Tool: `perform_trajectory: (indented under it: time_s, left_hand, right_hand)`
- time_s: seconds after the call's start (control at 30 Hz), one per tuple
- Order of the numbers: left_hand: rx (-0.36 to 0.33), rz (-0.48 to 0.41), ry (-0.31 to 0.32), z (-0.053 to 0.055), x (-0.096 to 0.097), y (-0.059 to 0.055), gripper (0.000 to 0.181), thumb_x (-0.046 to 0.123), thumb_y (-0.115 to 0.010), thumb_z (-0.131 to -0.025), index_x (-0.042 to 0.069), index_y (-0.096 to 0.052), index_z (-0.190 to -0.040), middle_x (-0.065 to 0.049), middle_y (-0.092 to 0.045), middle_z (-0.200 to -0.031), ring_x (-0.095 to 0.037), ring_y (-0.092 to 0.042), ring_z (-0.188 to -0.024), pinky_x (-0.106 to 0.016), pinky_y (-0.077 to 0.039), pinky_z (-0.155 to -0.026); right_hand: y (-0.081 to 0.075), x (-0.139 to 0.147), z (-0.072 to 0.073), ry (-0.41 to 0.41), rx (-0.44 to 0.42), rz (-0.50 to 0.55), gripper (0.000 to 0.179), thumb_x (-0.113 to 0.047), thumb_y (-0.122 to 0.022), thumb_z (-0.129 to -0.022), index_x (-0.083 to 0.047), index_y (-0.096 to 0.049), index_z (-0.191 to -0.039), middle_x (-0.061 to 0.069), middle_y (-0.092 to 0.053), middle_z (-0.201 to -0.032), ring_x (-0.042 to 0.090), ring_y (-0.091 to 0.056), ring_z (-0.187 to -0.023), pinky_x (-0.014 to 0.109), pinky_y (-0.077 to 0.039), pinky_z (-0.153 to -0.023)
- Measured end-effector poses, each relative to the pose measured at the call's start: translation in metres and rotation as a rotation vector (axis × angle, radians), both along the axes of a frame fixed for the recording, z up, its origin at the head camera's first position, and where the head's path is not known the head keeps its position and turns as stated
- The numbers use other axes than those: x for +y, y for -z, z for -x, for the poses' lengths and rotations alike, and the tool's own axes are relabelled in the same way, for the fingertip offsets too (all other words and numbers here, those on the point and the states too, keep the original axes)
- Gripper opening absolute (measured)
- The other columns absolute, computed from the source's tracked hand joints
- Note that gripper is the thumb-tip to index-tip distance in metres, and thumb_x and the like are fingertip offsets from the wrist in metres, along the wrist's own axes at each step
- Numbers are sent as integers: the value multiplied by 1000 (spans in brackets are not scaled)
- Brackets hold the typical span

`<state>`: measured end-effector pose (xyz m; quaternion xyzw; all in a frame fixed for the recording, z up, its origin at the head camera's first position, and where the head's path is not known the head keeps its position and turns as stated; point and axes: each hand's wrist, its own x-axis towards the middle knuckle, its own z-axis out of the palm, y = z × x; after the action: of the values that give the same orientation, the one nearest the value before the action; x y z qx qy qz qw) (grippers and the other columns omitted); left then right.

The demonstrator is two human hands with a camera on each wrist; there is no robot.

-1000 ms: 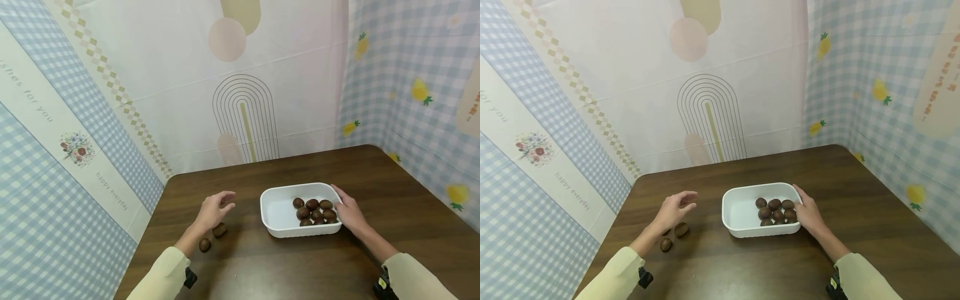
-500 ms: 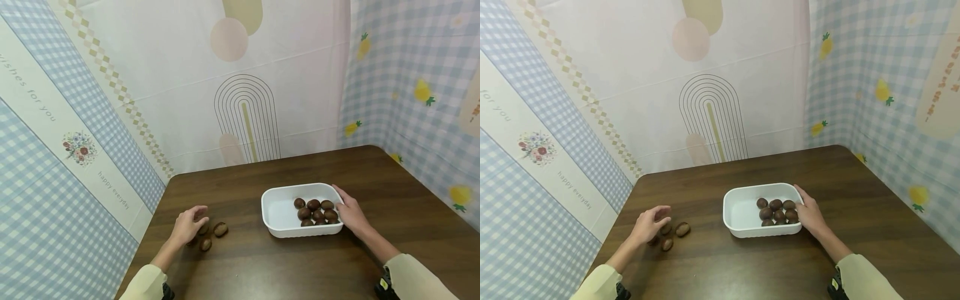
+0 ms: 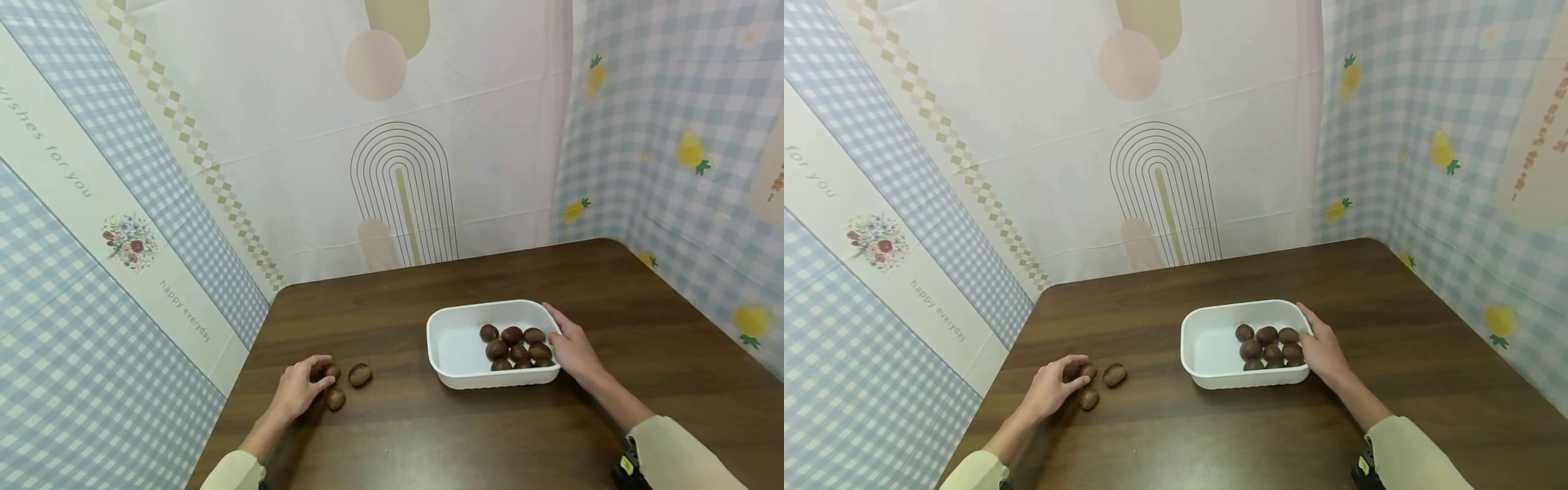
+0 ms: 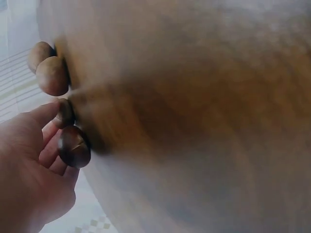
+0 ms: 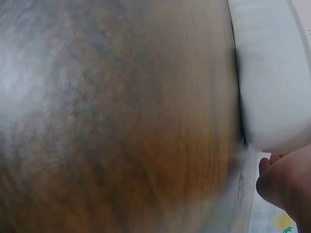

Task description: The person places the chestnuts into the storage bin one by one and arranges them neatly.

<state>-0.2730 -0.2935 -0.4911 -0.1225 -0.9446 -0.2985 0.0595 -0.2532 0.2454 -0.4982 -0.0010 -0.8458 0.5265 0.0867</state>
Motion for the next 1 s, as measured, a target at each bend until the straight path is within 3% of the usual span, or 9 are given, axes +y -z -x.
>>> perform_trajectory:
  time_s: [0.2,0.33,0.6,0.77,1.0]
  left_hand:
    - [32,14,2,1,-2,3,42,9,-85,-91,4,-72,-131,-13,-76,-122,-33,-72,-113,-56,-54,-100]
    - [46,34,11,5,-3,3,39,8,-85,-90,5,-74,-128,-10,-78,-118,-32,-73,-112,-55,-55,-99]
    - [73,49,28,23,4,-13,39,10,-85,-91,4,-74,-128,-11,-77,-119,-34,-73,-111,-56,-56,-97]
    - [108,40,37,41,23,-31,41,11,-84,-92,3,-73,-130,-12,-77,-122,-35,-72,-114,-57,-54,-99]
    - [106,-28,56,58,68,-48,40,14,-83,-95,6,-72,-133,-11,-76,-125,-31,-72,-116,-55,-54,-103]
  right_hand:
    - [0,1,1,-3,2,5,71,9,-41,-96,4,-27,-165,32,-31,-165,48,-35,-147,52,-34,-114]
    - [0,1,2,-5,14,16,70,10,-41,-95,6,-28,-164,32,-30,-165,49,-34,-148,55,-32,-117]
    - [0,2,2,-6,23,24,71,11,-41,-94,6,-29,-164,32,-31,-165,49,-33,-149,56,-31,-118]
    - [1,2,1,-4,18,23,70,10,-41,-95,6,-28,-164,30,-30,-167,48,-32,-149,54,-31,-118]
    - [1,-1,-1,-5,22,30,71,11,-42,-94,6,-29,-164,29,-30,-167,46,-31,-150,49,-30,-119]
